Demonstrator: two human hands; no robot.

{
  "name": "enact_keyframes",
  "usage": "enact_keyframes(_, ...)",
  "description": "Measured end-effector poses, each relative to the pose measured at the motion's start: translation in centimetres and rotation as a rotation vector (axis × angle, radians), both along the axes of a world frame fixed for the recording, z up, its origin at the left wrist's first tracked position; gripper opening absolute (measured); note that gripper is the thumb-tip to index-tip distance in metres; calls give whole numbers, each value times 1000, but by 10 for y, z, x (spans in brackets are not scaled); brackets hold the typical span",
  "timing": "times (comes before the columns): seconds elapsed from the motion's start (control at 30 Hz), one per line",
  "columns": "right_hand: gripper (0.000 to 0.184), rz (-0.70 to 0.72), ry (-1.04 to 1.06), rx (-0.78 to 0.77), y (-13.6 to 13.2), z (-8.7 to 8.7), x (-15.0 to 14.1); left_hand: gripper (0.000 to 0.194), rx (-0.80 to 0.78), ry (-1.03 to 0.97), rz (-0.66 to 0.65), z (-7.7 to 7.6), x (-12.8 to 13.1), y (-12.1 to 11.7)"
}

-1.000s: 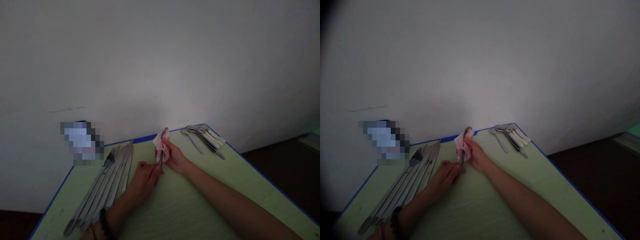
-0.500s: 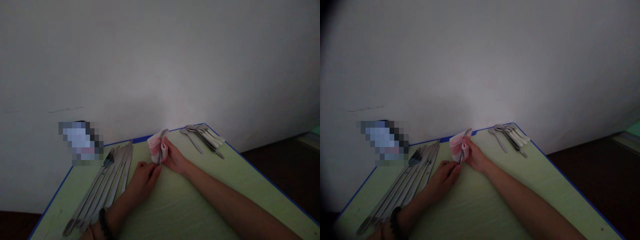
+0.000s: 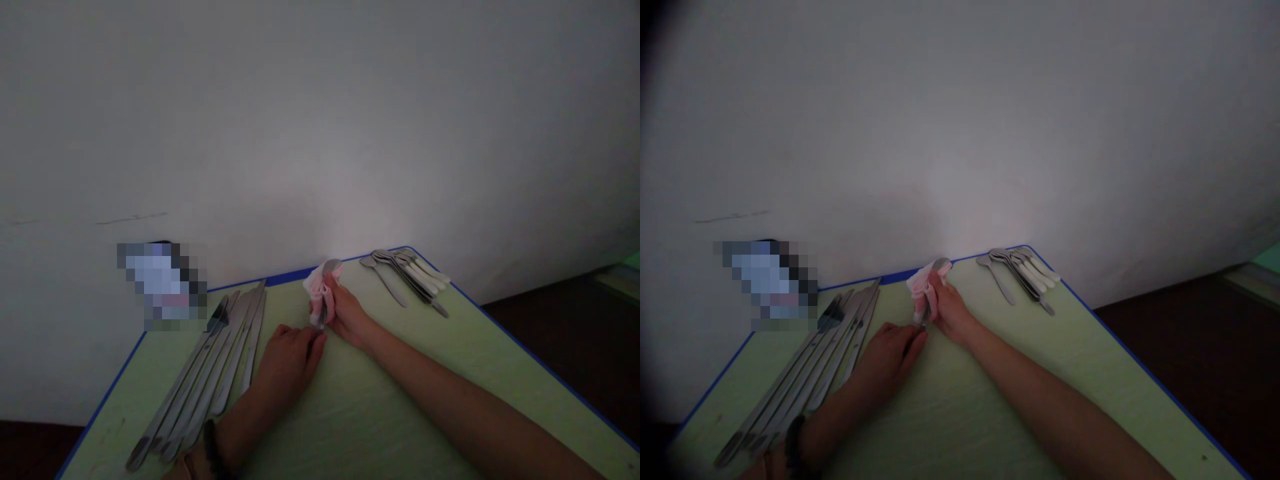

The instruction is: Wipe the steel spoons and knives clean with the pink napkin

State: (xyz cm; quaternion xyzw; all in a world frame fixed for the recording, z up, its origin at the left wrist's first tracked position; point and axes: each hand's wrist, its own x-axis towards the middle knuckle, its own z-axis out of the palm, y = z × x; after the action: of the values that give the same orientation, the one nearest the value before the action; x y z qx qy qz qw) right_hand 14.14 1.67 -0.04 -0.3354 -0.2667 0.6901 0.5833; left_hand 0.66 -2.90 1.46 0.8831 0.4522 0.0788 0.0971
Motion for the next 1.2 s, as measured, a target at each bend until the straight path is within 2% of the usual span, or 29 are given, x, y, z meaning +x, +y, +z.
enact_keyframes(0.13, 49, 62, -22, 36, -1, 1, 0, 34, -11, 109, 30, 3, 2, -2)
enact_keyframes(0.3, 44, 126, -17, 53, -1, 1, 1, 37, -50, 151, 101, 2, 1, 0)
enact_keyframes(0.57, 44, 77, -4, 33, -1, -1, 0, 35, -71, 64, 92, 0, -4, 4)
enact_keyframes(0.83, 41, 56, 85, -2, 1, 0, 3, 26, -130, -92, 3, -2, -8, 4)
enact_keyframes(1.2, 46, 162, 4, 65, -1, 0, 4, 25, -151, -27, 112, -1, -6, 3)
